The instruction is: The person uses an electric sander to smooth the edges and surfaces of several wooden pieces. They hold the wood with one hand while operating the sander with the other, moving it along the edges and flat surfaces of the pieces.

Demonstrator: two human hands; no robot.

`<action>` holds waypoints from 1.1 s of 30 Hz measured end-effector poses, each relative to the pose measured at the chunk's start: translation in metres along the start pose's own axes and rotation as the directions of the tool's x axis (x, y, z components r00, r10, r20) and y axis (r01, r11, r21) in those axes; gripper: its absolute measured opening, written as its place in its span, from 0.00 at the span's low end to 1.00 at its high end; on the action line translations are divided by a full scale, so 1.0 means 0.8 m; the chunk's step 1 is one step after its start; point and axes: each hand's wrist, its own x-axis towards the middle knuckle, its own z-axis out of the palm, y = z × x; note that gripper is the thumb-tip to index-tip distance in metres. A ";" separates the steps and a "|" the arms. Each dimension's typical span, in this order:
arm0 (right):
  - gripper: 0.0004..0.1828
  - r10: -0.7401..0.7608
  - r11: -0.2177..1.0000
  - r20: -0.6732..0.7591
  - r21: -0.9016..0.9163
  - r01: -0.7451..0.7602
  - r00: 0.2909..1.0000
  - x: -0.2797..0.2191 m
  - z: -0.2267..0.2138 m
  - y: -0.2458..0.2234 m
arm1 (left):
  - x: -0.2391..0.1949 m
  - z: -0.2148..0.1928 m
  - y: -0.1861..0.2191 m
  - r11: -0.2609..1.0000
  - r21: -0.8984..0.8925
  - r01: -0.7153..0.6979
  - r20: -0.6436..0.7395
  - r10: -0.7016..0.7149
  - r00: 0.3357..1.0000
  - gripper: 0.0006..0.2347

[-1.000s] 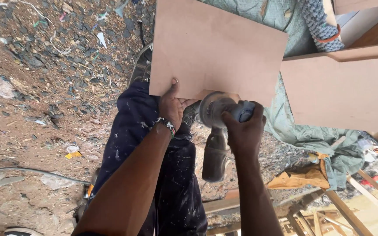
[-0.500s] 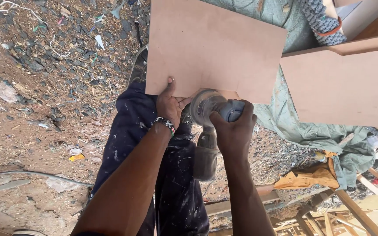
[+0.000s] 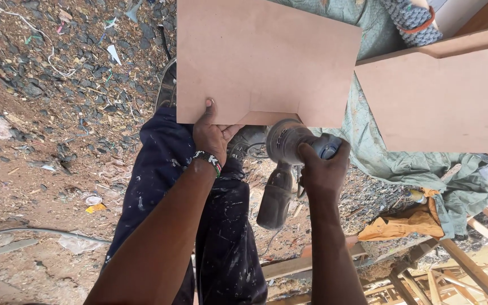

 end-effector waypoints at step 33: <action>0.39 -0.099 0.990 -0.033 0.093 0.102 0.995 -0.042 -0.003 -0.023 | -0.016 0.020 0.021 0.999 -0.005 -0.033 0.034 0.033 0.999 0.29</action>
